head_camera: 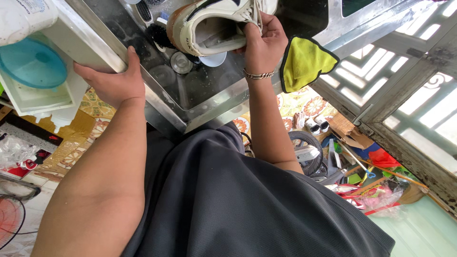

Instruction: The person cleans a pair of sneakers in a sink. They rinse the shoes, scrub them with an orange brush, apply liquid soap, and rinse again. The person also removes and rinses the insoles before placing them back into the shoes.

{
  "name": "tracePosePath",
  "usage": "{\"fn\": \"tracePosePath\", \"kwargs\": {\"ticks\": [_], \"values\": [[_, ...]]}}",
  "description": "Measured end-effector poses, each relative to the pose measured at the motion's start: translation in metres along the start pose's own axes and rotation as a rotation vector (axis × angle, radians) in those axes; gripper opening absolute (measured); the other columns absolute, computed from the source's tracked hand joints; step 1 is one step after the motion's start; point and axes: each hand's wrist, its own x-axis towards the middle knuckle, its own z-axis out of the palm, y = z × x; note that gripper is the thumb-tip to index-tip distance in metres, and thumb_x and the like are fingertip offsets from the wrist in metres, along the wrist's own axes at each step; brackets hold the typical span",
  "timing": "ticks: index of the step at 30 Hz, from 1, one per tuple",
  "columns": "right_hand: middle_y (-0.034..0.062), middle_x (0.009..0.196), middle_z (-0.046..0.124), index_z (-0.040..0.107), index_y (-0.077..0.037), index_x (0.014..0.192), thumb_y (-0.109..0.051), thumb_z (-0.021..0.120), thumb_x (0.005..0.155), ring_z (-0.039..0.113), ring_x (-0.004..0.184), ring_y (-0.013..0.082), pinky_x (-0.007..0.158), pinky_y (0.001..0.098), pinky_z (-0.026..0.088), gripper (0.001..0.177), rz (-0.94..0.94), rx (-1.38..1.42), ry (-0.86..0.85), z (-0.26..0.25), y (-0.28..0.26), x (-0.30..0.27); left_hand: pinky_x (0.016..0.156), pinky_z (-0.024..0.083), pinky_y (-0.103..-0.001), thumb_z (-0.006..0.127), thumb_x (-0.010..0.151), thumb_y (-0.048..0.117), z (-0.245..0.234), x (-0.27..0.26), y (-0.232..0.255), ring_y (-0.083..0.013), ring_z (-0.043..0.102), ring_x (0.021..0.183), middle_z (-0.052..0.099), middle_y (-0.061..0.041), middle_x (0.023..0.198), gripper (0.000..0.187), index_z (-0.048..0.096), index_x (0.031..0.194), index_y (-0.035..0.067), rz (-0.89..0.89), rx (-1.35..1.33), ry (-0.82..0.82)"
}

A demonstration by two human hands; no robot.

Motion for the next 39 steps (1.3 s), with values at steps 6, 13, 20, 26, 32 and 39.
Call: {"fn": "tracePosePath", "kwargs": {"ticks": [6, 13, 20, 26, 32, 39], "values": [[0.0109, 0.091, 0.074, 0.065, 0.008, 0.111, 0.003, 0.066, 0.092, 0.069, 0.070, 0.0148, 0.057, 0.0323, 0.059, 0.020, -0.133, -0.092, -0.113, -0.001, 0.016, 0.004, 0.103, 0.055, -0.048, 0.101, 0.085, 0.051, 0.001, 0.001, -0.002, -0.0404, 0.064, 0.125, 0.054, -0.024, 0.142, 0.120, 0.019, 0.153, -0.003, 0.031, 0.033, 0.028], [0.0137, 0.096, 0.074, 0.063, -0.008, 0.114, -0.007, 0.080, 0.084, 0.075, 0.081, 0.0270, 0.071, 0.0365, 0.060, 0.034, -0.570, -0.736, -0.371, 0.050, 0.074, 0.012, 0.100, 0.056, -0.049, 0.100, 0.084, 0.053, 0.003, 0.001, -0.005, -0.0408, 0.065, 0.123, 0.054, -0.025, 0.141, 0.119, 0.020, 0.152, -0.003, 0.036, 0.044, 0.044], [0.0204, 0.085, 0.069, 0.062, -0.004, 0.115, -0.009, 0.077, 0.077, 0.067, 0.073, 0.0392, 0.063, 0.0462, 0.055, 0.041, -0.696, -0.809, -0.439, 0.089, 0.178, 0.059, 0.096, 0.056, -0.050, 0.099, 0.082, 0.053, 0.001, 0.002, 0.001, -0.0428, 0.066, 0.117, 0.055, -0.028, 0.136, 0.119, 0.022, 0.151, -0.005, 0.054, 0.051, 0.047], [0.0139, 0.081, 0.070, 0.063, -0.005, 0.099, -0.011, 0.080, 0.085, 0.069, 0.074, 0.0363, 0.067, 0.0446, 0.057, 0.023, -0.607, -0.760, -0.498, 0.090, 0.228, 0.105, 0.094, 0.057, -0.052, 0.098, 0.082, 0.055, -0.002, 0.000, 0.007, -0.0437, 0.066, 0.117, 0.056, -0.026, 0.137, 0.117, 0.023, 0.150, -0.003, -0.008, 0.069, 0.024], [0.0193, 0.093, 0.066, 0.065, -0.002, 0.103, -0.013, 0.075, 0.079, 0.065, 0.084, 0.0414, 0.073, 0.0462, 0.053, 0.029, -0.846, -0.724, -0.145, 0.100, 0.156, 0.045, 0.095, 0.056, -0.052, 0.096, 0.080, 0.056, -0.008, -0.001, 0.017, -0.0441, 0.065, 0.117, 0.054, -0.027, 0.140, 0.119, 0.021, 0.151, -0.002, -0.048, 0.075, 0.015], [0.0221, 0.105, 0.070, 0.062, -0.002, 0.121, -0.011, 0.069, 0.086, 0.072, 0.092, 0.0376, 0.082, 0.0462, 0.058, 0.037, -0.199, -0.486, -0.278, 0.155, 0.226, -0.024, 0.090, 0.057, -0.052, 0.095, 0.078, 0.059, -0.009, -0.002, 0.022, -0.0440, 0.067, 0.114, 0.056, -0.026, 0.139, 0.117, 0.024, 0.150, -0.001, -0.046, 0.079, 0.037]]}}
